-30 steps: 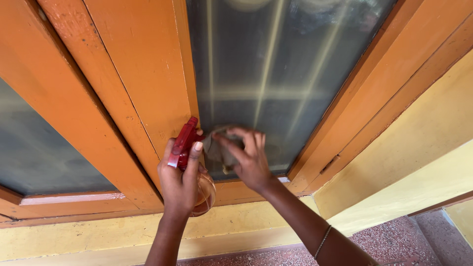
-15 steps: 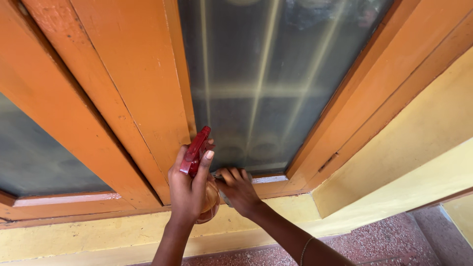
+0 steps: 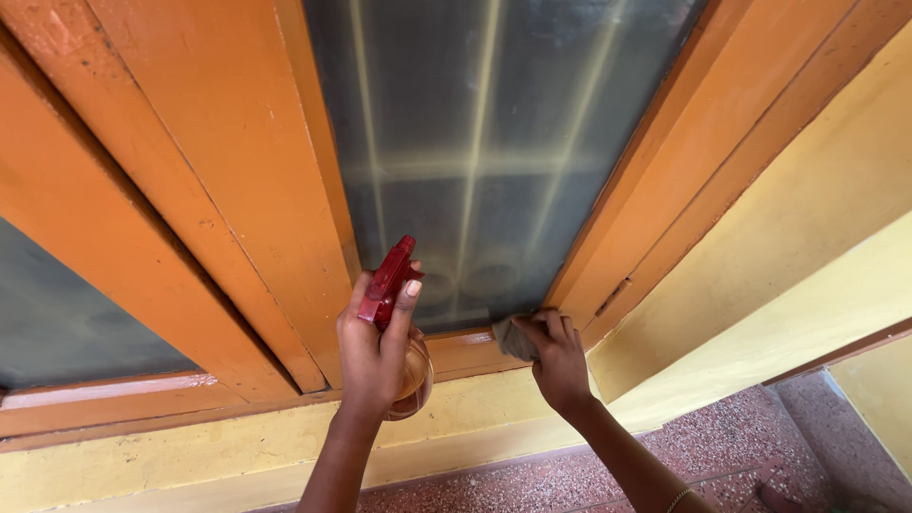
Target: The person cleans a glass pane on an orange wooden door using a spray bottle and a cloth. They repeatedly spray the glass and wipe it with the cloth, focusing on the central area of the pane.
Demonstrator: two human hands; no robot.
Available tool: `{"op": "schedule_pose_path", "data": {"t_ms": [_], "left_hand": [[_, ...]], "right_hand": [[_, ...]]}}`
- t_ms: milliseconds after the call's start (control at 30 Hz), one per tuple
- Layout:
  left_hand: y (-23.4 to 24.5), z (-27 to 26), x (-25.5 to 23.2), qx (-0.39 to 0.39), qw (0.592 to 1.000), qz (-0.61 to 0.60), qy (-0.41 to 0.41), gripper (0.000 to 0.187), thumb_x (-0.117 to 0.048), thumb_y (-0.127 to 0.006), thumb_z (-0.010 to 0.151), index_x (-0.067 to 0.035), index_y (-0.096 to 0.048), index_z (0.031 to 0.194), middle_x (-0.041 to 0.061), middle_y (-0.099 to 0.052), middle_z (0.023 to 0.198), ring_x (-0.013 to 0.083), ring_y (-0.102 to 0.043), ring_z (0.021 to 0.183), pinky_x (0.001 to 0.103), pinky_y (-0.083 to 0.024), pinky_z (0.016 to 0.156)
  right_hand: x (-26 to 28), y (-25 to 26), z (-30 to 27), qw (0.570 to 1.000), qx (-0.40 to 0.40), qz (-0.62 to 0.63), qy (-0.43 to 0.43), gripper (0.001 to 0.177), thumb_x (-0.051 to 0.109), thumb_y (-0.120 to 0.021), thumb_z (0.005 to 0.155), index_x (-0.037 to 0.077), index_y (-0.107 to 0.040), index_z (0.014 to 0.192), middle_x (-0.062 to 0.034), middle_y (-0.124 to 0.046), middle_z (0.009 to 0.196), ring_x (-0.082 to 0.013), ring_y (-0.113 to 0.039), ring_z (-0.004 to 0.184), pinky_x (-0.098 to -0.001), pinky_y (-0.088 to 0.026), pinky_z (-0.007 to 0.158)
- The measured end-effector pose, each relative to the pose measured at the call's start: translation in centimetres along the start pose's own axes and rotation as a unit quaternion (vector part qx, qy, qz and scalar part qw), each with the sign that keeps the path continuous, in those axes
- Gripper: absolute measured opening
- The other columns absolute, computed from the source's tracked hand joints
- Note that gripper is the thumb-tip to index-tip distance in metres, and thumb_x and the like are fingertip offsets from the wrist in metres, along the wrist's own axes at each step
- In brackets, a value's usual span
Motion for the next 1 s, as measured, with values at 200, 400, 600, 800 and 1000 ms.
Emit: {"op": "schedule_pose_path", "data": {"t_ms": [200, 400, 600, 800, 1000], "left_hand": [[-0.5, 0.2, -0.3, 0.005, 1.0, -0.002, 0.004, 0.037, -0.033, -0.066, 0.097, -0.004, -0.069, 0.119, 0.004, -0.07, 0.08, 0.0057, -0.06, 0.055, 0.024, -0.053, 0.051], [-0.3, 0.4, -1.4, -0.007, 1.0, -0.014, -0.01, 0.037, -0.033, -0.066, 0.097, -0.003, -0.069, 0.119, 0.003, -0.071, 0.088, 0.0051, -0.059, 0.059, 0.024, -0.053, 0.053], [-0.3, 0.7, -3.1, -0.006, 0.999, 0.002, -0.036, 0.04, -0.034, -0.065, 0.098, -0.003, -0.069, 0.123, 0.004, -0.069, 0.086, 0.0057, -0.06, 0.06, 0.024, -0.054, 0.053], [-0.6, 1.2, -5.9, -0.005, 0.998, 0.008, -0.065, 0.043, -0.034, -0.065, 0.097, -0.001, -0.068, 0.125, 0.004, -0.069, 0.088, 0.006, -0.061, 0.063, 0.024, -0.055, 0.054], [-1.9, 1.8, -8.9, 0.002, 0.995, -0.003, -0.097, 0.042, -0.034, -0.064, 0.098, -0.002, -0.068, 0.125, 0.004, -0.069, 0.092, 0.0068, -0.061, 0.065, 0.025, -0.055, 0.054]], "right_hand": [[4.3, 9.0, 4.6, 0.984, -0.149, 0.092, 0.034, 0.072, -0.022, -0.053, 0.056, 0.006, -0.066, 0.121, -0.0148, -0.052, 0.123, -0.0377, -0.05, 0.118, -0.0474, -0.043, 0.098], [6.7, 12.9, 7.1, 0.961, -0.239, 0.108, 0.081, 0.067, -0.021, -0.054, 0.059, 0.009, -0.068, 0.118, -0.0126, -0.053, 0.125, -0.0353, -0.05, 0.12, -0.0468, -0.042, 0.099], [4.7, 4.1, 4.3, 0.988, -0.055, 0.094, 0.107, 0.069, -0.02, -0.057, 0.057, 0.015, -0.074, 0.115, -0.0054, -0.06, 0.122, -0.0302, -0.055, 0.115, -0.0418, -0.047, 0.093], [3.8, 9.4, 5.4, 0.977, -0.149, 0.1, 0.113, 0.072, -0.02, -0.055, 0.056, 0.015, -0.077, 0.115, -0.0043, -0.063, 0.122, -0.0287, -0.056, 0.114, -0.0398, -0.048, 0.094], [7.5, 20.6, 10.1, 0.939, -0.301, 0.106, 0.127, 0.077, -0.021, -0.055, 0.067, 0.018, -0.072, 0.131, -0.0086, -0.058, 0.128, -0.0297, -0.053, 0.121, -0.0403, -0.045, 0.102]]}}
Point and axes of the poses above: each hand's wrist, its own z-axis towards the middle knuckle, its own y-axis out of the back of the hand, x = y × z, the point moved 10 cm from there along z, towards the middle knuckle
